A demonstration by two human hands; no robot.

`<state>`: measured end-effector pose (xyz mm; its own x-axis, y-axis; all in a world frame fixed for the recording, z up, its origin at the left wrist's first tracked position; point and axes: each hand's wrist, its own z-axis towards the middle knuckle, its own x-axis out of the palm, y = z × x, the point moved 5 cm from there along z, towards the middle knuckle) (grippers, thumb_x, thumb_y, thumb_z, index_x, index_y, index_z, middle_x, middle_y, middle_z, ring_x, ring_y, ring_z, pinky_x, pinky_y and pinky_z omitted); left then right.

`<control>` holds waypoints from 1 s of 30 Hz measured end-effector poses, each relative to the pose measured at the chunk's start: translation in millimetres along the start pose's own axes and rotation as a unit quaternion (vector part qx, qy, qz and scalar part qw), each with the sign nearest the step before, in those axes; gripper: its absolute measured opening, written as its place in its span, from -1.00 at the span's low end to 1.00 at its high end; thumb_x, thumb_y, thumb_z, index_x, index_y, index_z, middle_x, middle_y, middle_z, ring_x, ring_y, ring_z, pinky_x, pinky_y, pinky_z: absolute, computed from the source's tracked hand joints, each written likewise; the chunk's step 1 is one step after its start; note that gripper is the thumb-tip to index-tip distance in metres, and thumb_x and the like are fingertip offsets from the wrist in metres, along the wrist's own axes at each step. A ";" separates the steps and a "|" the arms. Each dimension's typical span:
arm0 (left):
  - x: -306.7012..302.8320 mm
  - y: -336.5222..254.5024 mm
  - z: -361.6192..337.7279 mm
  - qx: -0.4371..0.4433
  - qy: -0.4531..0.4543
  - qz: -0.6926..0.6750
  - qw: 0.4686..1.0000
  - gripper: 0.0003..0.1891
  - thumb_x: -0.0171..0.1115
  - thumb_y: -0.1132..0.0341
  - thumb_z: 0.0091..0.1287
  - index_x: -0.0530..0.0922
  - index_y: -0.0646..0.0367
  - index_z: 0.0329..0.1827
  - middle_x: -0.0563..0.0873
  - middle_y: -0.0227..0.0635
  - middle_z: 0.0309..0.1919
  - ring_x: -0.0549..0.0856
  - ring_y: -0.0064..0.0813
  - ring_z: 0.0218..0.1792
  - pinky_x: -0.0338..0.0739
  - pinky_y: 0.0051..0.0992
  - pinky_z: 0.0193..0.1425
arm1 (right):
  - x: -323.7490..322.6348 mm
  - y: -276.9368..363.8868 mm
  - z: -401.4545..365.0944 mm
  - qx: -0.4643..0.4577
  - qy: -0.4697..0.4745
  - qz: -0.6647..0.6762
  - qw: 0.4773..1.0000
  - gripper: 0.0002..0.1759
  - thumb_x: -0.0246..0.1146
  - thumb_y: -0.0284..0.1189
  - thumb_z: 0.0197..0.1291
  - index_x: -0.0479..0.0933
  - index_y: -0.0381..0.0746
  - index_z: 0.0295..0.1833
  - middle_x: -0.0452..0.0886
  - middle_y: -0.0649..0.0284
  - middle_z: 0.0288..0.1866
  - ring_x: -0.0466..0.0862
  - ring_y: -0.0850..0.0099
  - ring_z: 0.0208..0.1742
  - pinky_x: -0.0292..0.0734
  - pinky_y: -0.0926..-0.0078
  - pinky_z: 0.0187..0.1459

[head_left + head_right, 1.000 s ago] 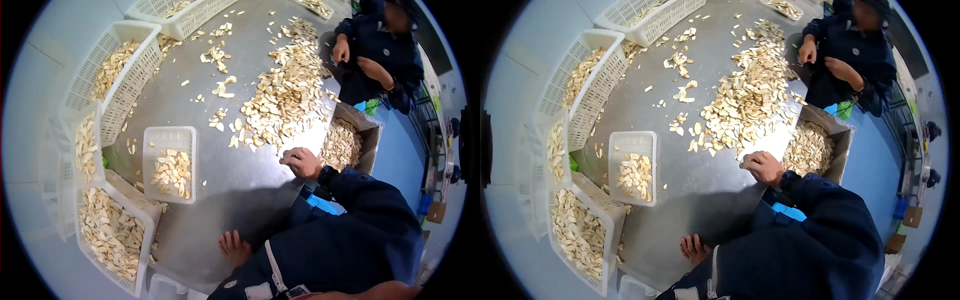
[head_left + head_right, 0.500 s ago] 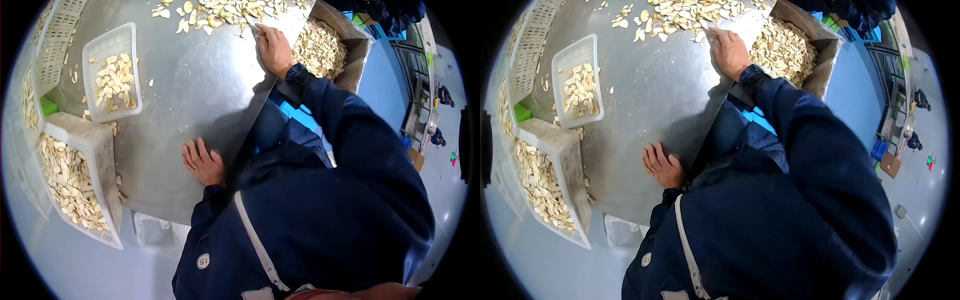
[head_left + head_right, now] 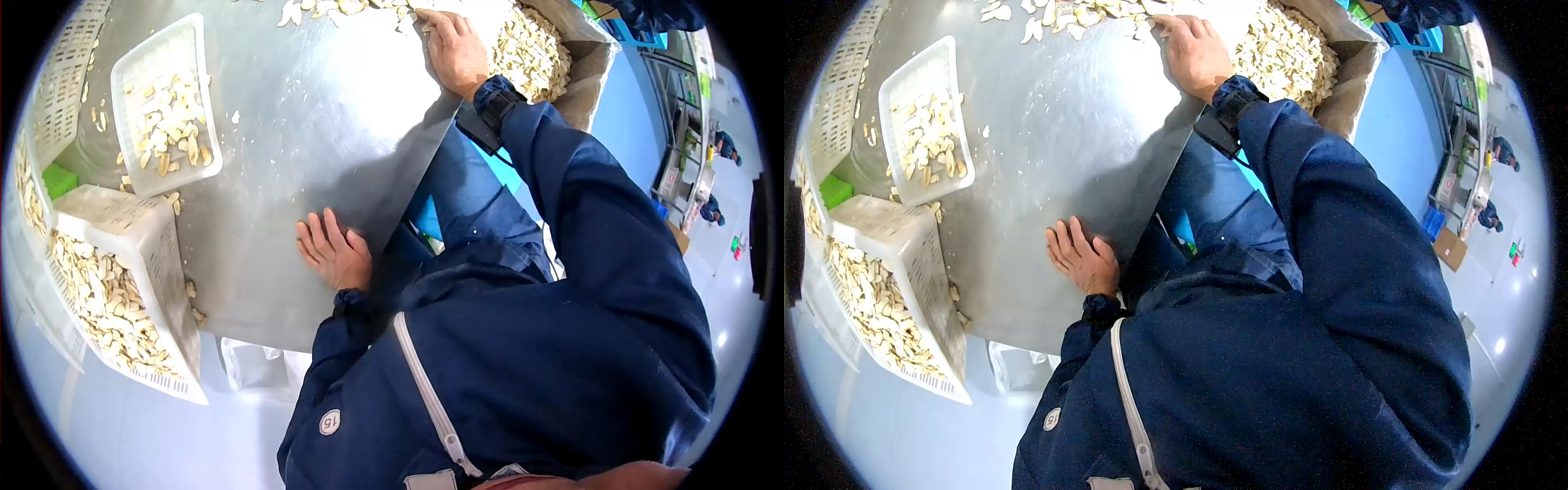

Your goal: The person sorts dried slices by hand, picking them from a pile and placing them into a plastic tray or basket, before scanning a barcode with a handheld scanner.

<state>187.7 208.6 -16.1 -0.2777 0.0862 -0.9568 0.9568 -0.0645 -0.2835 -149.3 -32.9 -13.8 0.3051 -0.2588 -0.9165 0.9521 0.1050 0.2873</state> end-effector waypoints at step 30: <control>-3.9 -2.8 1.9 -0.009 0.014 -0.023 1.000 -0.36 0.16 0.25 0.50 0.33 -0.03 0.66 0.25 -0.22 0.66 0.10 0.01 0.73 -0.03 0.21 0.74 | -4.0 2.6 4.1 -0.013 0.017 0.008 1.000 -0.52 0.16 -0.46 0.44 0.58 0.09 0.42 0.66 0.14 0.21 0.61 0.09 0.24 0.50 0.11 0.34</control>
<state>186.0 206.5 -11.8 -0.3186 0.1163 -0.9407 0.9448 -0.0411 -0.3251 -148.0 -35.5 -8.3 0.3191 -0.2238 -0.9209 0.9460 0.1338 0.2953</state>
